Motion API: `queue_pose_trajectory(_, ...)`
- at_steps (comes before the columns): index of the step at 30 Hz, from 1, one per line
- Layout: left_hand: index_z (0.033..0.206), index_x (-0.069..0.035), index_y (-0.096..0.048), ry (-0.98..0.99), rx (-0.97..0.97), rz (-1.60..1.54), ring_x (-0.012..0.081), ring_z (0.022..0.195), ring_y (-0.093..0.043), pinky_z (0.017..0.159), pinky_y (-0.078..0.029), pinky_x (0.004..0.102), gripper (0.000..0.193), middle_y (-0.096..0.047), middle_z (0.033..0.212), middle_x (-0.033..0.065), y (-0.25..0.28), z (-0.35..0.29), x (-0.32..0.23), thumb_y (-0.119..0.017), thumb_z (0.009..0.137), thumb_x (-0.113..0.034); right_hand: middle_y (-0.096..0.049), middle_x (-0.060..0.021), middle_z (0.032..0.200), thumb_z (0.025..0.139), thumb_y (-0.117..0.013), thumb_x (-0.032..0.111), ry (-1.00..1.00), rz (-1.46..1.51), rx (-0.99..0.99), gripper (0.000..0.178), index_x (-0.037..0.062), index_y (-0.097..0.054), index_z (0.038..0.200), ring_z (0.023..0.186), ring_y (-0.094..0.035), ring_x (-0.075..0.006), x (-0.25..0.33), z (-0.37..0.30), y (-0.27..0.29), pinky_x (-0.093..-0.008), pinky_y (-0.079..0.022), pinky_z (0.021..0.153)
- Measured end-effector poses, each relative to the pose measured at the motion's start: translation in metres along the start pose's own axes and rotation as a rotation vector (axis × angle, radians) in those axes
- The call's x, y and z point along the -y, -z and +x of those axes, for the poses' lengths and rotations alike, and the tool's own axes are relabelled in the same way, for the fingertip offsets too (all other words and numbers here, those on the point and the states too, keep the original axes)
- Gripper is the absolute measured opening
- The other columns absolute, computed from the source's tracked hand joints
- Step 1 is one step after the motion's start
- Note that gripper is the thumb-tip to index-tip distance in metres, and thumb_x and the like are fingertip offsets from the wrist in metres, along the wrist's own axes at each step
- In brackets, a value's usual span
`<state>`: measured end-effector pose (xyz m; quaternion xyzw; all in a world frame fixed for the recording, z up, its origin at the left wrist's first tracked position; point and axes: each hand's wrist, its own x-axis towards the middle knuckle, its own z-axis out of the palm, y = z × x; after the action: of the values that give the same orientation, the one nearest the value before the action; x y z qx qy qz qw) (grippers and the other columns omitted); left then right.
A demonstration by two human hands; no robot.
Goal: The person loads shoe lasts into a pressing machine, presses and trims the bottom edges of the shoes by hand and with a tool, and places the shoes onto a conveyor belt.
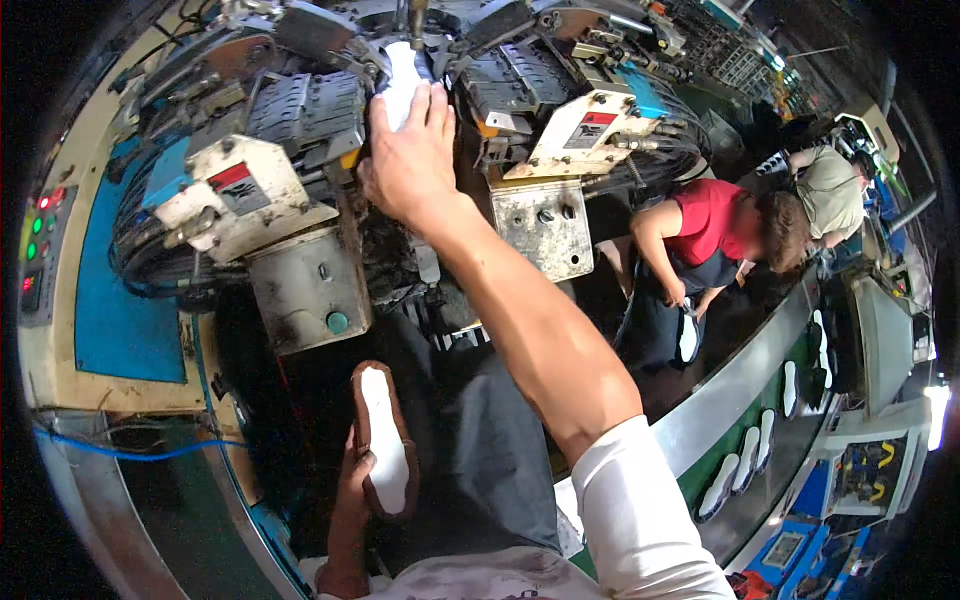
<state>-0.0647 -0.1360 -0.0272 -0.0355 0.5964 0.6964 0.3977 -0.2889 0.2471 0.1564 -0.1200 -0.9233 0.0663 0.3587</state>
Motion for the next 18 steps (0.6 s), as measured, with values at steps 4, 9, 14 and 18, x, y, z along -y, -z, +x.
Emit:
queue_pose_trajectory(4,0.172,-0.008,-0.03,0.067,-0.105,-0.198,0.0373,0.149,-0.05,0.124,-0.039,0.0499,0.091,-0.047,0.163,0.0206,0.009,-0.037,0.0,-0.062,0.091,-0.033,-0.035,-0.0466,0.16,0.088,-0.079,0.033,0.12,-0.014,0.124,0.082,0.0101,-0.049,0.16,0.155,-0.028,-0.0597,-0.007,-0.003,0.011,-0.0624,-0.024,0.129)
queue_pose_trajectory(9,0.165,-0.004,-0.041,-0.232,-0.244,-0.387,0.029,0.135,-0.059,0.116,-0.047,0.0421,0.089,-0.058,0.15,0.0152,0.058,-0.072,0.018,-0.075,0.088,-0.034,-0.034,-0.0283,0.171,0.087,-0.072,-0.002,0.1,0.411,0.137,0.083,0.0167,-0.048,0.165,0.156,-0.036,-0.0481,-0.022,-0.132,0.054,-0.0514,-0.034,0.128)
queue_pose_trajectory(14,0.163,-0.007,-0.044,-0.276,-0.682,-0.019,0.0271,0.119,-0.067,0.103,-0.052,0.0403,0.072,-0.068,0.135,0.0129,0.252,-0.116,0.047,-0.071,0.098,-0.016,-0.048,-0.0258,0.163,0.096,-0.064,0.001,-0.148,0.301,0.537,0.067,0.0055,-0.05,0.161,0.148,-0.047,-0.0496,-0.101,-0.386,0.07,-0.0494,-0.04,0.124)
queue_pose_trajectory(18,0.151,0.0,-0.056,-0.428,-1.056,0.583,0.0286,0.104,-0.073,0.095,-0.056,0.0433,0.057,-0.075,0.123,0.0172,0.34,-0.104,-0.049,-0.069,0.097,-0.011,-0.067,-0.0257,0.14,0.101,-0.062,0.001,-0.673,0.4,0.663,0.045,-0.0028,-0.063,0.145,0.129,-0.067,-0.0403,-0.126,-0.501,0.118,-0.0431,-0.053,0.11)
